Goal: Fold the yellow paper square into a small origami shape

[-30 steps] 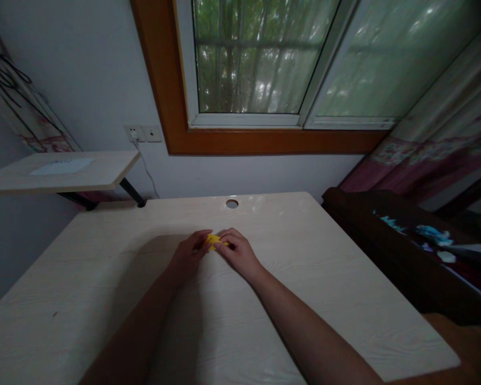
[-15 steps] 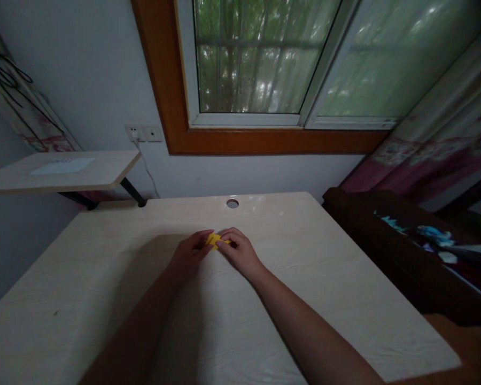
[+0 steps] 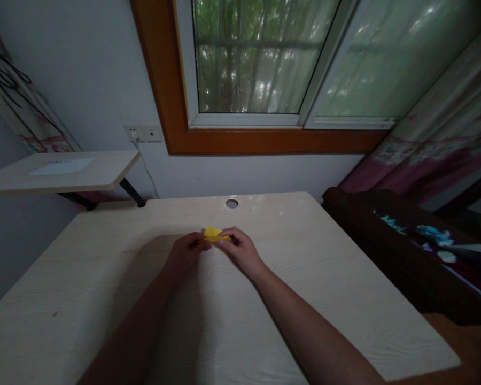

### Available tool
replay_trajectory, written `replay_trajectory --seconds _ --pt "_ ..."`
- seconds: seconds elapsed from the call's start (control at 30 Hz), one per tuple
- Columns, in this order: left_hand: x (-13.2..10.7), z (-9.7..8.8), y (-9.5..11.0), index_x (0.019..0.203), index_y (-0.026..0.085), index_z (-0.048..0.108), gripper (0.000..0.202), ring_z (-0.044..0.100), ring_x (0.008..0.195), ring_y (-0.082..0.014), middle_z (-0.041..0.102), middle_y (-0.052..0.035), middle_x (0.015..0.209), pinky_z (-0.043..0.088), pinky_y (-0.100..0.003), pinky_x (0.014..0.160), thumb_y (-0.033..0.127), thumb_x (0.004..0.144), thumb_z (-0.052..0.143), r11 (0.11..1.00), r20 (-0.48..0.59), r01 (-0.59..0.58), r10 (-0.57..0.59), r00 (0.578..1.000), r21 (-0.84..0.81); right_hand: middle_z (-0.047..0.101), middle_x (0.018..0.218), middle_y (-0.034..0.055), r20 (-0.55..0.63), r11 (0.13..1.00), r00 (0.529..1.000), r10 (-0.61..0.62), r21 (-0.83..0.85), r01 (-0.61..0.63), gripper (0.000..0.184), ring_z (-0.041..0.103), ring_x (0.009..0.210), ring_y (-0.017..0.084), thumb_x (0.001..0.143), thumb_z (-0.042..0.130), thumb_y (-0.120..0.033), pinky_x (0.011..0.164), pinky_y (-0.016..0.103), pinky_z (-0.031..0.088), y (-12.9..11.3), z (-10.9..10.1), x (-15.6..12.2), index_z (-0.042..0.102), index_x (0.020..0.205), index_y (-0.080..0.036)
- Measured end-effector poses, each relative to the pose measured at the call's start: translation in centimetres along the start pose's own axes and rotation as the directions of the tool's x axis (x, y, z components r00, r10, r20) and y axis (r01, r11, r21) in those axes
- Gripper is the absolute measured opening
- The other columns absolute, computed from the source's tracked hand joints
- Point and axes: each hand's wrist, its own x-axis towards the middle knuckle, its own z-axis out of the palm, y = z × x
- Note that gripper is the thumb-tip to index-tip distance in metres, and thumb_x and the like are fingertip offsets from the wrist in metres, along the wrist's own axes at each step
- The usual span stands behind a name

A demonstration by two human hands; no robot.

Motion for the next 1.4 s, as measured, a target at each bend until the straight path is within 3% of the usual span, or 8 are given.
replay_trajectory --seconds 0.1,0.37,0.6,0.7,0.97,1.13,1.27,1.4 --pt "0.1 -0.1 -0.2 0.093 0.016 0.067 0.031 0.069 0.077 -0.0178 0.073 -0.0049 0.081 0.056 -0.031 0.076 0.044 0.08 0.066 0.988 -0.038 0.011 -0.017 0.999 -0.152 0.064 0.09 0.004 0.017 1.0 1.0 0.002 -0.01 -0.002 0.025 0.058 0.074 0.015 0.076 0.075 -0.04 0.068 0.027 0.05 -0.2 0.1 -0.1 0.073 0.094 -0.022" --pt "-0.1 0.1 -0.1 0.098 0.015 0.062 0.038 0.072 0.083 -0.021 0.075 -0.0084 0.09 0.057 -0.038 0.083 0.047 0.079 0.068 0.95 -0.011 0.048 -0.054 0.998 -0.31 0.067 0.091 0.006 -0.001 0.987 0.998 0.066 0.148 -0.065 0.018 0.062 0.066 0.014 0.08 0.07 -0.037 0.061 0.027 0.052 0.2 0.2 -0.2 0.072 0.082 -0.02" --pt "-0.2 0.6 -0.7 0.091 0.016 0.057 0.029 0.071 0.085 -0.0211 0.074 -0.0075 0.09 0.056 -0.04 0.085 0.043 0.084 0.064 0.932 0.026 0.003 0.006 1.0 -0.364 0.067 0.091 0.0057 -0.039 0.999 0.998 -0.048 0.012 0.048 0.015 0.062 0.08 0.017 0.084 0.067 -0.034 0.07 0.028 0.05 0.0 0.1 -0.3 0.068 0.079 -0.02" --pt "-0.2 0.7 -0.5 0.094 0.016 0.059 0.027 0.07 0.086 -0.0193 0.072 -0.0085 0.097 0.056 -0.037 0.084 0.042 0.085 0.063 0.948 0.012 -0.03 0.036 0.999 -0.318 0.067 0.094 0.0066 -0.027 0.995 0.996 -0.087 -0.043 0.086 0.016 0.061 0.088 0.019 0.086 0.065 -0.034 0.077 0.03 0.049 -0.4 0.2 -0.3 0.066 0.079 -0.02" --pt "0.2 0.4 -0.6 0.089 0.019 0.068 0.023 0.067 0.088 -0.0194 0.072 -0.0055 0.096 0.053 -0.034 0.086 0.039 0.078 0.07 0.991 0.003 -0.123 0.124 0.992 -0.058 0.065 0.096 0.0066 -0.001 0.989 0.993 -0.116 -0.09 0.116 0.016 0.06 0.084 0.018 0.083 0.07 -0.037 0.073 0.029 0.049 -1.0 0.1 -0.4 0.071 0.09 -0.023" --pt "0.4 -0.1 -0.7 0.084 0.021 0.073 0.018 0.065 0.1 -0.0219 0.07 -0.0082 0.106 0.05 -0.037 0.093 0.037 0.082 0.067 0.969 0.021 -0.232 0.234 0.972 -0.086 0.067 0.093 0.0053 0.095 0.989 0.988 -0.119 -0.076 0.127 0.021 0.062 0.081 0.017 0.08 0.073 -0.04 0.069 0.028 0.05 -0.9 0.1 -0.5 0.075 0.096 -0.026" --pt "0.5 -0.4 -0.5 0.085 0.023 0.075 0.016 0.06 0.112 -0.0246 0.063 -0.0103 0.122 0.047 -0.041 0.098 0.036 0.082 0.067 0.934 0.025 -0.347 0.35 0.936 -0.083 0.069 0.09 0.0052 0.075 0.983 0.985 -0.157 -0.079 0.163 0.014 0.064 0.083 0.018 0.083 0.071 -0.036 0.075 0.03 0.052 -1.1 0.1 -0.5 0.077 0.093 -0.028" --pt "0.4 -0.6 -0.4 0.087 0.024 0.075 0.014 0.058 0.115 -0.0238 0.058 -0.0095 0.131 0.046 -0.042 0.1 0.034 0.084 0.066 0.933 -0.003 -0.359 0.359 0.933 0.013 0.07 0.088 0.0049 0.044 0.979 0.983 -0.175 -0.101 0.179 0.011 0.065 0.081 0.019 0.083 0.071 -0.034 0.077 0.032 0.053 -1.4 0.1 -0.7 0.078 0.091 -0.029"
